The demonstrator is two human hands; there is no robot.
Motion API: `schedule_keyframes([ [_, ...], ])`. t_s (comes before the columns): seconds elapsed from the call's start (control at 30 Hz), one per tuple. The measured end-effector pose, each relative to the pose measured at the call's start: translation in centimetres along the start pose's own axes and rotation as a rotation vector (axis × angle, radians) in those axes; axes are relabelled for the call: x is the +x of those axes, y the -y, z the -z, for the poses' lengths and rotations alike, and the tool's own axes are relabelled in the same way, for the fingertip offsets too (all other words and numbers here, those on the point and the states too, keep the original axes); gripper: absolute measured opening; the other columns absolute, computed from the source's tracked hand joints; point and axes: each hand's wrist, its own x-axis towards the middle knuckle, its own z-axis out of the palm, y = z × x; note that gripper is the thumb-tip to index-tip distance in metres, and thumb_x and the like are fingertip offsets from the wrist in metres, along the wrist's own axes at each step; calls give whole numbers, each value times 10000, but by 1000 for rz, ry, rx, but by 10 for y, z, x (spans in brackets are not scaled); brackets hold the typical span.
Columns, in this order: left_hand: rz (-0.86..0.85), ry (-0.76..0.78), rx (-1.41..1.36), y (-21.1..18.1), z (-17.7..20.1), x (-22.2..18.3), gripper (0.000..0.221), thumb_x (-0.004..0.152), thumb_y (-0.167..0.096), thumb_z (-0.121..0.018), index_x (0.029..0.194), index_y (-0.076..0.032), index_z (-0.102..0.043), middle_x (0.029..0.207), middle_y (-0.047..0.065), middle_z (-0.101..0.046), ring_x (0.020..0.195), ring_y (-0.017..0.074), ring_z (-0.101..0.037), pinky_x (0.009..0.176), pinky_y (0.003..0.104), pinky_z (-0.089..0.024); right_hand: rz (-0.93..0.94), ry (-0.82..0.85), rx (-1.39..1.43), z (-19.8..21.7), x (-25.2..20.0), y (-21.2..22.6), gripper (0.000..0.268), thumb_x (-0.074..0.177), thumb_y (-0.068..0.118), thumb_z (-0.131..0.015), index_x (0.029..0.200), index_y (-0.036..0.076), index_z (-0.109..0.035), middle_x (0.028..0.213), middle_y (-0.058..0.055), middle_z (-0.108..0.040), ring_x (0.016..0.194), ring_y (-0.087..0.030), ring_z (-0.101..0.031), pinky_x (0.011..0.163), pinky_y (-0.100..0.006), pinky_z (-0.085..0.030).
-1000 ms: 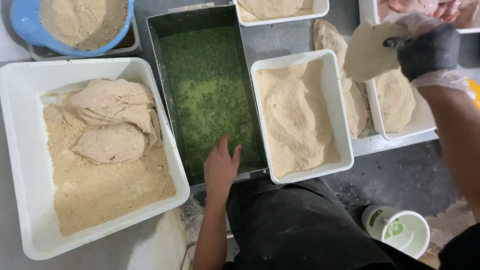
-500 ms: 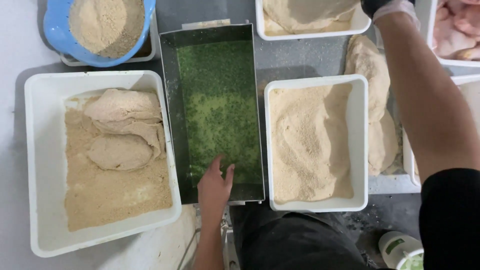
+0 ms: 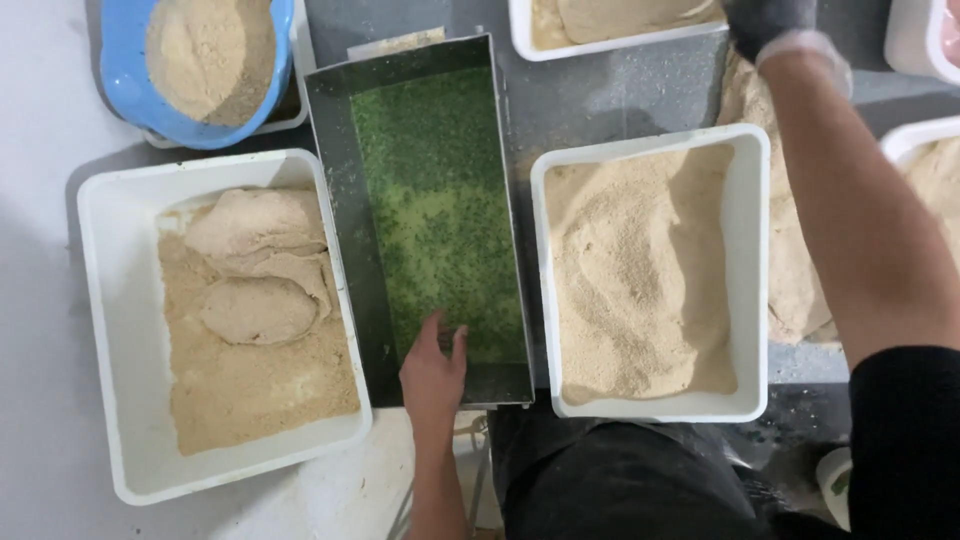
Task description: Manually breading chicken pieces by dipping them in a liquid wash and then coating them with breading in a tray.
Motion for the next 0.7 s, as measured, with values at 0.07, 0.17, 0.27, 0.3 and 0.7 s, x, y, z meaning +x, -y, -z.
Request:
schedule_keyframes([
  [0.07, -30, -35, -37, 1, 2, -5, 501, 1072, -384, -598, 1440, -44, -588, 1245, 209, -717, 1076, 348, -743, 822, 511, -637, -22, -34, 111, -15, -43, 13, 299, 896, 206, -746, 1192, 184, -706, 1033, -29, -779, 887, -208, -766, 760, -348, -603],
  [0.17, -107, -132, -125, 9, -11, -10, 512, 1070, -416, -593, 1447, -70, -580, 1265, 172, -703, 1116, 341, -717, 848, 499, -631, -67, -104, 278, -32, -109, 30, 328, 908, 200, -756, 1229, 164, -699, 1062, -47, -781, 907, -218, -764, 798, -356, -607],
  [0.27, -315, -174, -217, -36, -13, -9, 495, 1038, -407, -607, 1408, -78, -596, 1270, 116, -708, 1021, 251, -717, 800, 401, -639, -134, -203, 446, -30, -174, 55, 358, 920, 195, -765, 1267, 143, -692, 1091, -66, -784, 927, -229, -763, 835, -365, -611],
  [0.3, -437, -170, -271, -60, -14, -12, 468, 1011, -362, -631, 1361, -52, -618, 1259, 94, -723, 905, 179, -731, 739, 324, -646, -157, -235, 503, -27, -190, 69, 368, 925, 193, -768, 1279, 136, -690, 1101, -72, -785, 933, -233, -762, 848, -368, -612],
  [0.7, -1308, 496, 295, -300, -264, -14, 408, 918, -363, -740, 1287, -211, -652, 1215, 68, -681, 1056, 399, -716, 819, 620, -625, -735, -149, 808, -39, -266, 85, 471, 822, 419, -792, 1271, 287, -736, 1267, 45, -761, 1221, -158, -693, 1053, -278, -529],
])
